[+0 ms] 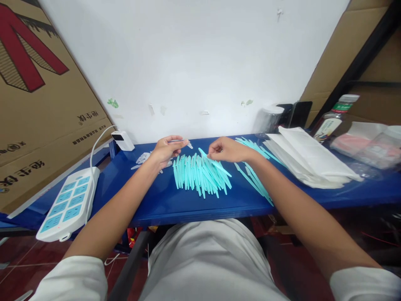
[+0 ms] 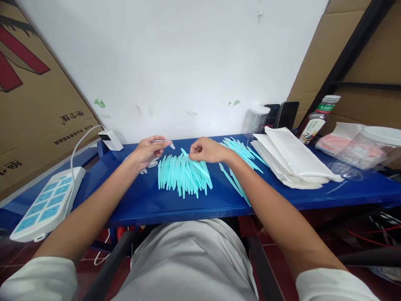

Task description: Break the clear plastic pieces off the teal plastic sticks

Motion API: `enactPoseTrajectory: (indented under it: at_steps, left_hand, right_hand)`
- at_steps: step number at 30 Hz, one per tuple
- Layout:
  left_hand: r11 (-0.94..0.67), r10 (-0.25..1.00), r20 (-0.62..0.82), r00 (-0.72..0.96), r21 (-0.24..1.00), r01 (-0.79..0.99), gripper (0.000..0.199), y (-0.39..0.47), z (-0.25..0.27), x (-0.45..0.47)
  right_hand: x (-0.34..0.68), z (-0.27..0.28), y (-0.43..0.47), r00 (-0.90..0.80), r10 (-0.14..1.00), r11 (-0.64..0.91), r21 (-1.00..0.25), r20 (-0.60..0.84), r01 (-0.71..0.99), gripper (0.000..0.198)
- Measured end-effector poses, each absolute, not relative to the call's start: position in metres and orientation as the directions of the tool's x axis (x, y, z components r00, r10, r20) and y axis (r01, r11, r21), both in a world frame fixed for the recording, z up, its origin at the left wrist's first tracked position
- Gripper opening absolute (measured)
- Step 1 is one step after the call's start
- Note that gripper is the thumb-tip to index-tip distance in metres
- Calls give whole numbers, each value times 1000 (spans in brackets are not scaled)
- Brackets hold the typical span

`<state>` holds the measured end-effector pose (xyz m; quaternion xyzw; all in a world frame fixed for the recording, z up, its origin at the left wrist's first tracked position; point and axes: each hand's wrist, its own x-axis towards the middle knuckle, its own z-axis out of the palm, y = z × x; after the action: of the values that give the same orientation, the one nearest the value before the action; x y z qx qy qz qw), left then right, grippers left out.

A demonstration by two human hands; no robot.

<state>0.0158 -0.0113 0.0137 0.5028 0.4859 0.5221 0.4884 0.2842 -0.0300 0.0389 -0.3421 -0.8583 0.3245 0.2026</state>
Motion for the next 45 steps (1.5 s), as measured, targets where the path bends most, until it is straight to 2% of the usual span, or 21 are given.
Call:
enactPoseTrajectory:
  at_steps: [5, 10, 14, 18, 21, 23, 24, 26, 29, 31, 34, 37, 40, 42, 45]
  left_hand:
    - [-98, 980, 87, -176, 994, -56, 48, -3, 19, 2]
    - [-103, 976, 91, -197, 993, -52, 45, -1, 18, 0]
    - [-122, 977, 112, -181, 992, -41, 45, -1, 15, 1]
    - [-149, 974, 148, -174, 989, 11, 44, 1, 14, -1]
    - [-226, 954, 261, -144, 948, 223, 37, 2, 15, -5]
    - [-322, 905, 417, -88, 804, 501, 28, 0, 16, -8]
    - [-352, 871, 490, -39, 678, 646, 23, -1, 17, -10]
    - [-339, 826, 560, 72, 391, 856, 16, -4, 17, -13]
    - [-225, 863, 483, 148, 104, 969, 17, -5, 15, -17]
    - [-159, 908, 392, 150, -9, 987, 21, -3, 12, -20]
    - [-107, 949, 285, 135, -112, 988, 23, 1, 8, -25]
    - [-103, 955, 264, 133, -123, 987, 22, 2, 7, -27]
    - [-145, 931, 325, 166, -87, 986, 21, 1, 9, -25]
    - [-245, 892, 386, 235, -24, 969, 21, -1, 9, -20]
    - [-485, 802, 467, 372, 146, 862, 27, -4, 7, -7]
  right_hand:
    - [287, 34, -26, -625, 780, 483, -620, -16, 619, 20]
    - [285, 29, -24, -609, 785, 457, -560, -113, 691, 26]
    - [284, 30, -25, -639, 753, 482, -530, -157, 698, 22]
    - [285, 29, -22, -629, 762, 492, -494, -154, 717, 22]
    - [291, 25, -12, -536, 843, 476, -401, -48, 783, 22]
    - [299, 21, -2, -394, 915, 403, -287, 91, 869, 20]
    - [303, 19, 3, -308, 940, 335, -237, 146, 912, 19]
    - [313, 17, 12, -204, 967, 230, -170, 156, 958, 22]
    - [321, 16, 17, -161, 987, 160, -101, -3, 982, 31]
    - [322, 16, 16, -158, 983, 151, -74, -97, 986, 33]
    - [318, 15, 15, -178, 974, 171, -59, -143, 983, 25]
    - [316, 14, 14, -210, 966, 204, -56, -152, 977, 19]
    - [318, 13, 15, -265, 954, 259, -59, -138, 964, 19]
    - [319, 12, 16, -330, 940, 322, -96, -89, 942, 21]
    - [317, 11, 15, -423, 903, 427, -264, 72, 865, 17]
